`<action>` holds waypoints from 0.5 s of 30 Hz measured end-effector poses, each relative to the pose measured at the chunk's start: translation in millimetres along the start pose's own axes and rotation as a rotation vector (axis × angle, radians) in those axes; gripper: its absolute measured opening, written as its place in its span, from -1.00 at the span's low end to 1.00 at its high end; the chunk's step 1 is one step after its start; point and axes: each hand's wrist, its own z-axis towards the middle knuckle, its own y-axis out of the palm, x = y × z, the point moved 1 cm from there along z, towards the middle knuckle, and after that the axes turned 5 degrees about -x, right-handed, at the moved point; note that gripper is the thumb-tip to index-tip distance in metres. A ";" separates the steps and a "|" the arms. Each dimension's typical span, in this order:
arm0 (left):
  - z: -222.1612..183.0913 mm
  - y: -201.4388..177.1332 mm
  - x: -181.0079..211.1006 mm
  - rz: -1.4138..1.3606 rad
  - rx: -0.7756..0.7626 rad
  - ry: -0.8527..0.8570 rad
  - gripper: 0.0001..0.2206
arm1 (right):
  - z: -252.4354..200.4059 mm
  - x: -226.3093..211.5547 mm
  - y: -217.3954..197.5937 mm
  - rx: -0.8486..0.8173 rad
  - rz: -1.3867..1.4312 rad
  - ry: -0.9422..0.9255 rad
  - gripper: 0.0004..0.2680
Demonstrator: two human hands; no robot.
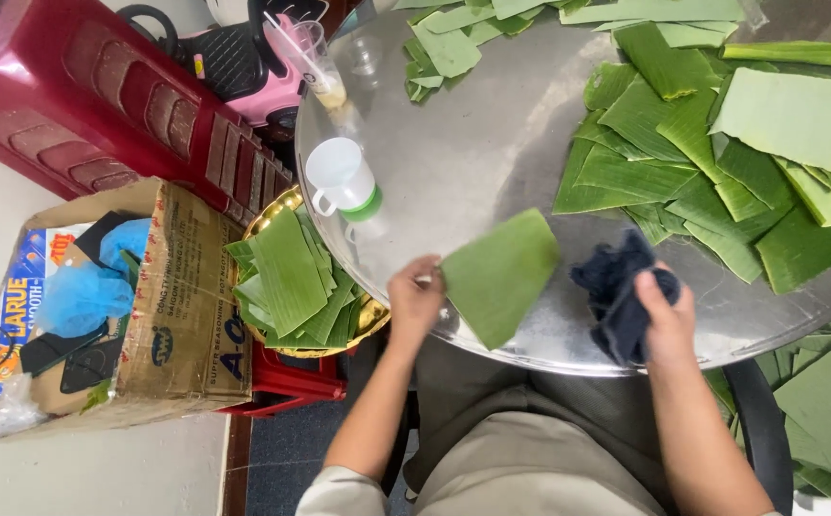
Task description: A person cleans individual pieces of cut banana leaves by wiping them with a dark cloth on a large metal table.
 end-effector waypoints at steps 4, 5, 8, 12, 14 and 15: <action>-5.1 -0.7 -53.8 0.520 0.108 0.353 -0.86 | 6.5 0.8 59.2 -0.135 -0.360 -0.148 -0.73; -9.1 -4.4 -58.4 0.603 0.149 0.483 -0.88 | 1.9 -4.8 83.7 -0.238 -0.435 -0.251 -0.73; -14.3 -18.0 -58.7 0.746 0.189 0.632 -0.90 | -4.5 -28.9 147.1 -0.498 -0.583 -0.423 -0.73; -9.5 -39.4 -57.6 0.828 0.071 0.598 -0.81 | -9.1 -12.6 202.0 -0.958 -0.999 -0.580 -0.70; -2.4 -45.6 -66.6 0.843 0.035 0.588 -0.81 | -8.8 34.3 206.8 -1.037 -1.129 -0.601 -0.63; 2.1 -47.2 -70.3 0.852 0.001 0.575 -0.80 | -6.9 57.1 209.2 -1.118 -1.266 -0.620 -0.56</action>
